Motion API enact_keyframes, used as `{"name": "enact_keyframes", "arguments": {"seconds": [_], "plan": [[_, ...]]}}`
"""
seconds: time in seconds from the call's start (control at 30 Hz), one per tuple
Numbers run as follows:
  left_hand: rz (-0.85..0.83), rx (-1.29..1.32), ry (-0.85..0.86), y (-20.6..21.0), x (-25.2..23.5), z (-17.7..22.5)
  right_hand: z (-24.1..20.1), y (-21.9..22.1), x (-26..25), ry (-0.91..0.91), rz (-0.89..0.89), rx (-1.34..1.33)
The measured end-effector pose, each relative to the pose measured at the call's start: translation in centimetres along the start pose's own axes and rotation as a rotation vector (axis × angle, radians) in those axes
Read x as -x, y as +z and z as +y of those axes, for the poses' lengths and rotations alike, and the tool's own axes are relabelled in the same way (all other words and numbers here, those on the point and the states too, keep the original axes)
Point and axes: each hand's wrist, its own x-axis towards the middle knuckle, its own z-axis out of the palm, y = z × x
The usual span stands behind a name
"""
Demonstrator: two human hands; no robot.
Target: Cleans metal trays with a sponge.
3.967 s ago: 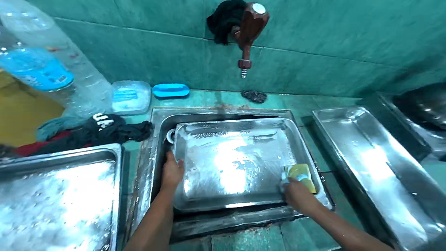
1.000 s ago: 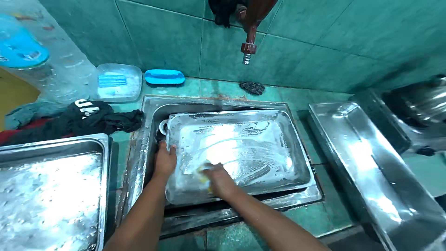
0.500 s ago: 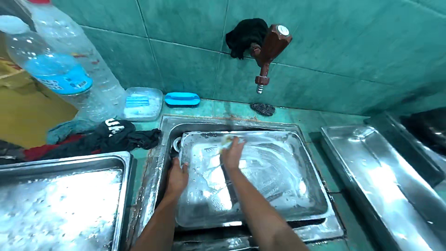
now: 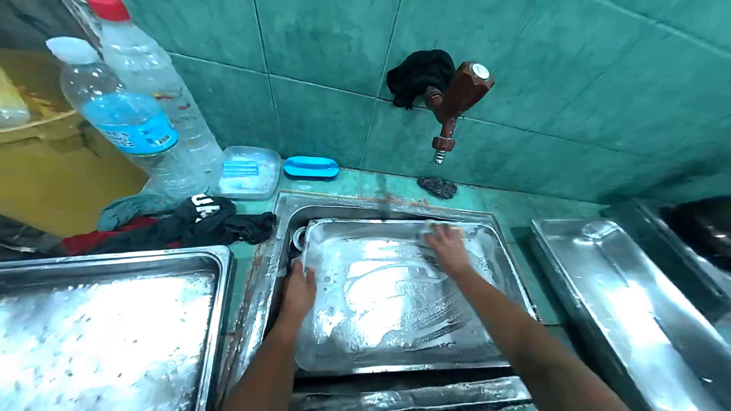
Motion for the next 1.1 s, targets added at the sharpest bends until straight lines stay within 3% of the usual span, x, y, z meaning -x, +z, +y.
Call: {"name": "enact_keyframes", "arguments": {"seconds": [0.1,0.17,0.4,0.5,0.6,0.7,0.8,0.87,0.9,1.0,1.1], "plan": [[-0.003,-0.026,0.0,0.0,-0.2,-0.2,6.4,-1.3,4.1,0.193,-0.151,0.175],[-0.001,-0.007,0.008,0.1,-0.3,-0.3,7.2,-2.5,6.4,0.196,-0.261,0.251],[-0.022,0.026,-0.014,-0.2,0.1,0.0,0.6,-6.4,16.9,0.318,-0.765,0.148],[-0.035,0.02,-0.015,-0.3,-0.2,-0.1,-2.3,-7.3,17.4,0.282,-0.891,0.053],[-0.035,0.031,-0.025,-0.2,-0.3,0.0,-8.2,-6.7,15.4,0.034,-0.781,-0.206],[-0.03,0.068,-0.021,-0.3,-0.3,0.0,-16.3,-3.5,11.6,-0.193,-0.681,-0.455],[-0.035,0.086,-0.012,-0.1,-0.3,-0.1,-21.2,-0.8,8.7,-0.401,-0.563,-0.667],[-0.045,0.085,0.0,-0.4,-0.5,0.0,-22.2,-1.6,7.8,-0.496,-0.39,-0.563],[-0.056,0.083,-0.001,-0.5,-0.5,0.1,-21.8,-2.4,7.7,-0.462,-0.335,-0.458],[-0.079,0.068,-0.028,-0.4,-0.4,0.1,-18.3,-3.4,7.5,-0.232,-0.52,-0.265],[-0.063,0.075,-0.035,-0.4,-0.7,0.2,-16.6,-2.2,8.1,-0.237,-0.588,-0.349]]}}
